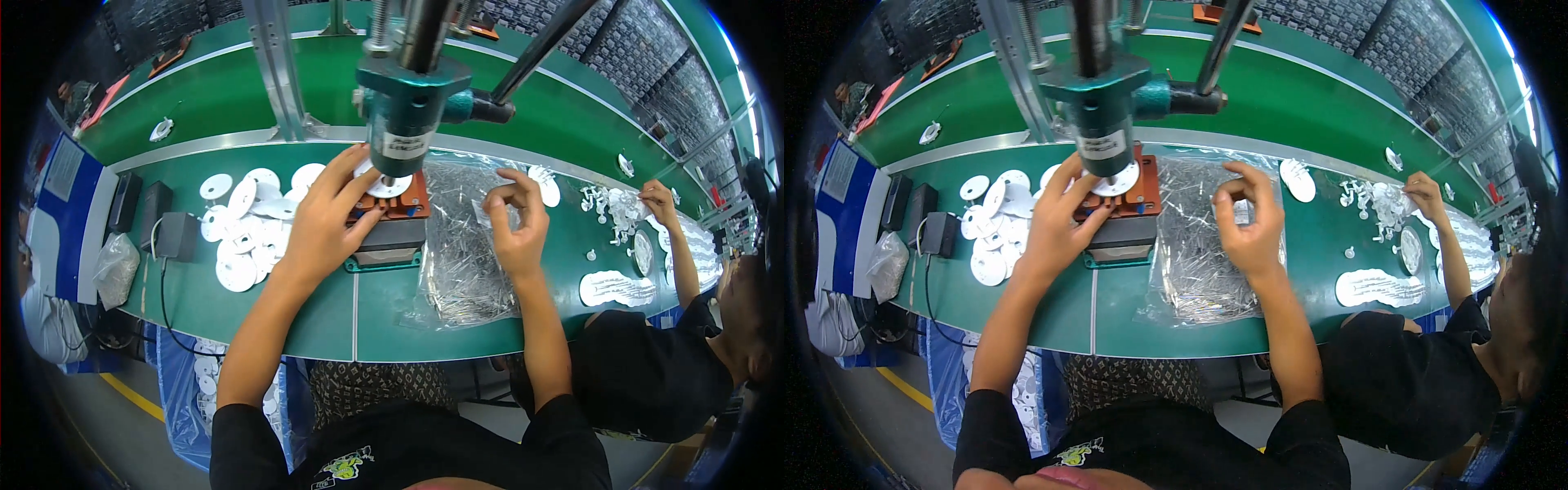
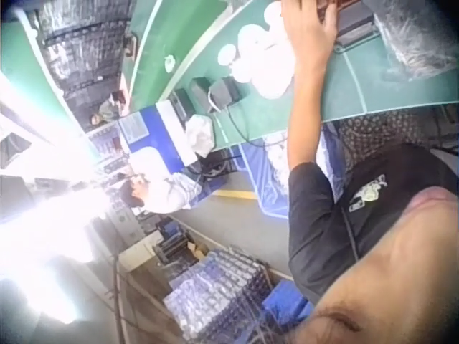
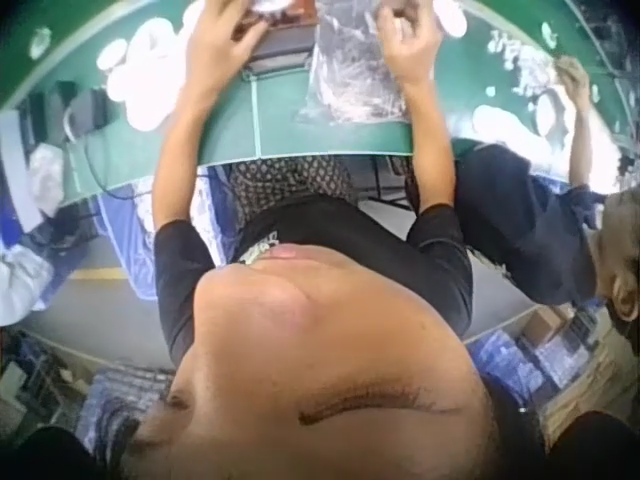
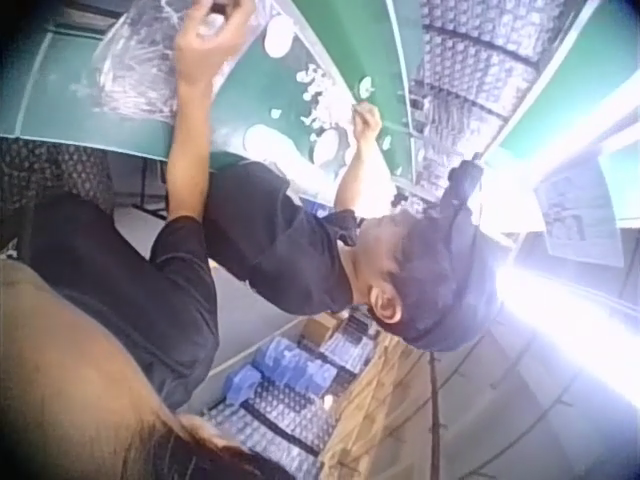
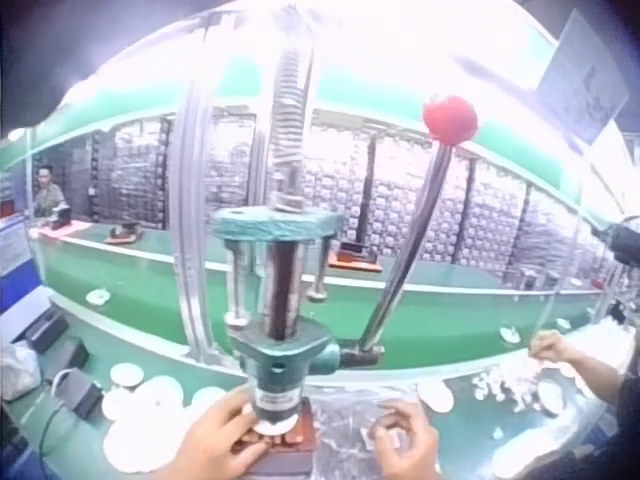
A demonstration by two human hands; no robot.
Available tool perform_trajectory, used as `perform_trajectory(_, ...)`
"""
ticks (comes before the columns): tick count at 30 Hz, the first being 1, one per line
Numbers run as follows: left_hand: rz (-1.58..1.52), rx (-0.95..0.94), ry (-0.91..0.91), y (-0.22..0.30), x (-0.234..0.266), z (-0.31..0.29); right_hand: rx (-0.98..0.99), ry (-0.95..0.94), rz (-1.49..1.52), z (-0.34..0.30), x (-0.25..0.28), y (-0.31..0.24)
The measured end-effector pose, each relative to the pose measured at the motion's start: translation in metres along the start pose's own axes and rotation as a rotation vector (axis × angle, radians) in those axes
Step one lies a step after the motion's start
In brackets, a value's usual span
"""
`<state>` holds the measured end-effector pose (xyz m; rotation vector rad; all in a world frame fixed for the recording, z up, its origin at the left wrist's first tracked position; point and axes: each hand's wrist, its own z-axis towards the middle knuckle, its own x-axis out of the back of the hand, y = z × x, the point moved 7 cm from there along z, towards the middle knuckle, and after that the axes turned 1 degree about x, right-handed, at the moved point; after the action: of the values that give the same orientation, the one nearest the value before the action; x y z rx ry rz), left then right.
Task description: The person assembles electronic components by hand, placing white plastic discs, metal pins, and plastic components into an assembly jig, then pressing them together using a manual lever press.
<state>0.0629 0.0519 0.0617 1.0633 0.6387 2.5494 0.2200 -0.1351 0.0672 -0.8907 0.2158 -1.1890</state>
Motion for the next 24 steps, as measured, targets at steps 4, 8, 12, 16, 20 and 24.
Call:
perform_trajectory(4, 0.095, -0.231, -0.03, 0.019, 0.012, 0.006, 0.012, -0.05, -0.045, -0.011, -0.01, -0.002)
perform_trajectory(8, -0.004, -0.377, 0.09, 0.038, 0.029, -0.013, 0.231, -0.159, 0.116, -0.021, -0.031, -0.029)
perform_trajectory(12, -0.327, -0.333, -0.014, 0.057, 0.001, -0.029, 0.387, -0.209, 0.084, -0.046, -0.05, -0.062)
perform_trajectory(16, -0.31, -0.236, -0.107, 0.062, -0.008, -0.029, 0.518, -0.027, -0.108, -0.049, -0.039, -0.068)
perform_trajectory(20, -0.148, -0.379, -0.129, 0.07, -0.006, -0.022, 0.447, -0.037, -0.125, -0.037, -0.027, -0.06)
perform_trajectory(24, 0.023, -0.242, 0.254, 0.027, 0.04, -0.02, 0.325, 0.217, -0.276, 0.004, 0.022, -0.027)
